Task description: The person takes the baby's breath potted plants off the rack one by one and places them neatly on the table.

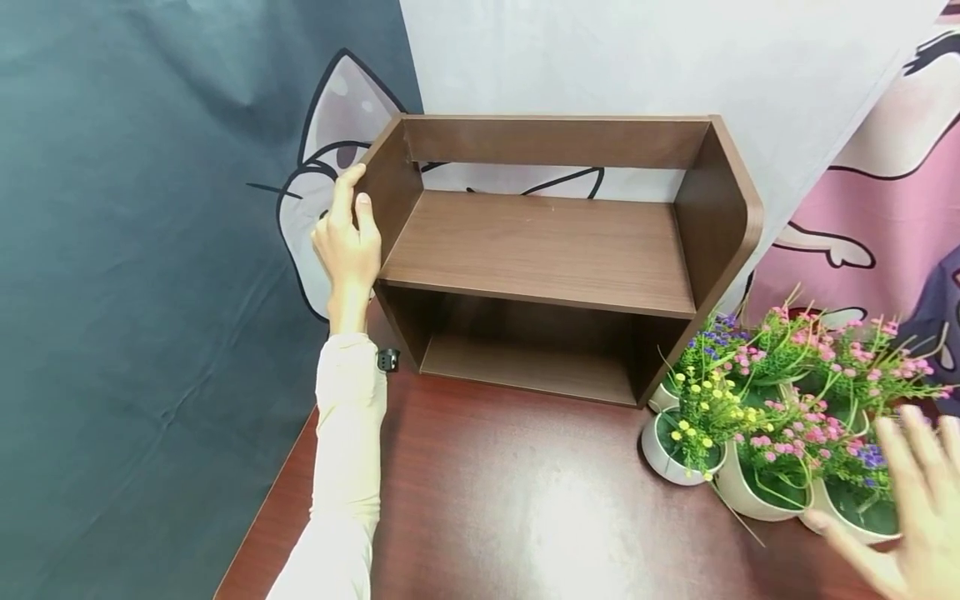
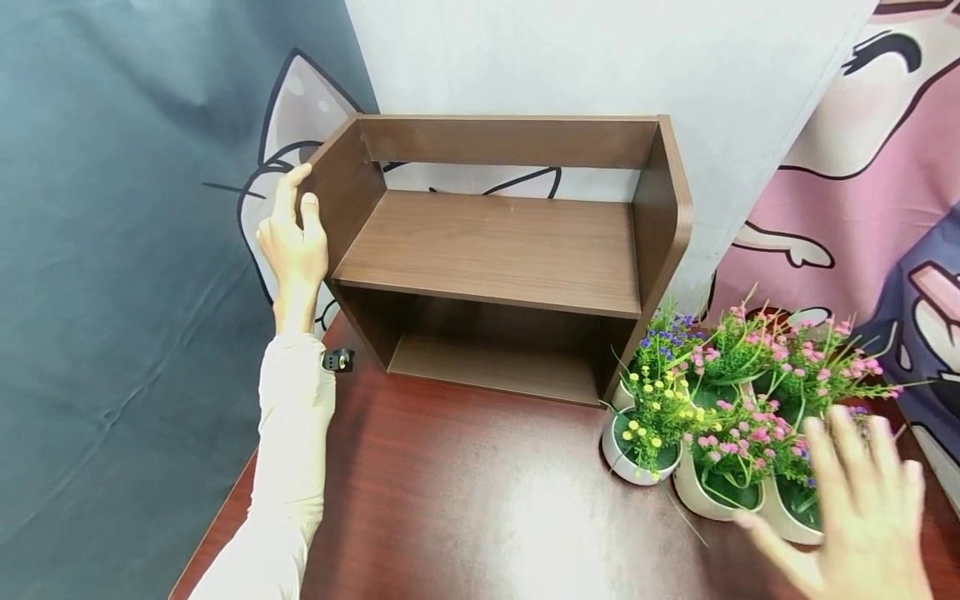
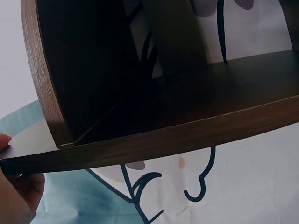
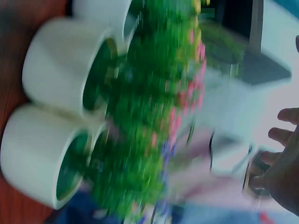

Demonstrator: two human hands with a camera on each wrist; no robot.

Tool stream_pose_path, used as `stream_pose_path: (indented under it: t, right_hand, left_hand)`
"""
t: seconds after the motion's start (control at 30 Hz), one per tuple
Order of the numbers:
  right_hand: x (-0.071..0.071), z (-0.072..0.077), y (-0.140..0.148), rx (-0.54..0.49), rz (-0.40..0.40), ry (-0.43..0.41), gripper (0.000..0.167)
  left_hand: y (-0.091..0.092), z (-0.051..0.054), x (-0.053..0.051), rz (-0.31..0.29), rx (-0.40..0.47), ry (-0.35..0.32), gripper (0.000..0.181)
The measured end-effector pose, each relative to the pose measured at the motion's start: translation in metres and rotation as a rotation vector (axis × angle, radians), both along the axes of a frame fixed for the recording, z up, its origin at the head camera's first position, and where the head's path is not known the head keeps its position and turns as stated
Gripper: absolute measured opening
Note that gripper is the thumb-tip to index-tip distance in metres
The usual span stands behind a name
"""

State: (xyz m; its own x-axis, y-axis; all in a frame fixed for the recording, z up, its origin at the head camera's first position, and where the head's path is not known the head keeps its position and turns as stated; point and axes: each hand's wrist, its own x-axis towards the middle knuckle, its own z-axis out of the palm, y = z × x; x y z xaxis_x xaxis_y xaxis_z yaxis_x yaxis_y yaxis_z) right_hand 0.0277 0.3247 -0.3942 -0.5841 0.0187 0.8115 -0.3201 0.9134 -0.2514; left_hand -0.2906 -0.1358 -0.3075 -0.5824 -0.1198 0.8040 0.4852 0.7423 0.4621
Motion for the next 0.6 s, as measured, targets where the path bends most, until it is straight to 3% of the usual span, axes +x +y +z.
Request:
stream_pose_path:
  t: [0.03, 0.1, 0.17, 0.33, 0.47, 0.6]
  right_hand:
    - [-0.004, 0.000, -0.007, 0.050, 0.046, 0.017, 0.097]
    - [-0.010, 0.000, -0.016, 0.131, 0.084, -0.030, 0.098]
    - [-0.013, 0.001, -0.027, 0.192, 0.118, -0.152, 0.100]
    - [-0.027, -0.003, -0.052, 0.270, 0.234, -0.277, 0.099]
    - [-0.032, -0.007, -0.069, 0.309, 0.304, -0.309, 0.094]
    - [-0.035, -0.009, -0.077, 0.303, 0.326, -0.325, 0.092]
  left_hand:
    - [0.001, 0.000, 0.000, 0.000, 0.003, -0.007, 0.038]
    - [0.001, 0.000, -0.001, 0.006, 0.009, -0.011, 0.037]
    - [0.000, 0.000, -0.002, 0.013, 0.016, -0.008, 0.037]
    - [-0.003, -0.001, -0.003, 0.014, -0.001, 0.011, 0.037]
    - [-0.004, -0.003, -0.003, 0.015, 0.004, -0.009, 0.037]
    - [-0.003, -0.005, -0.004, 0.044, 0.031, -0.018, 0.037]
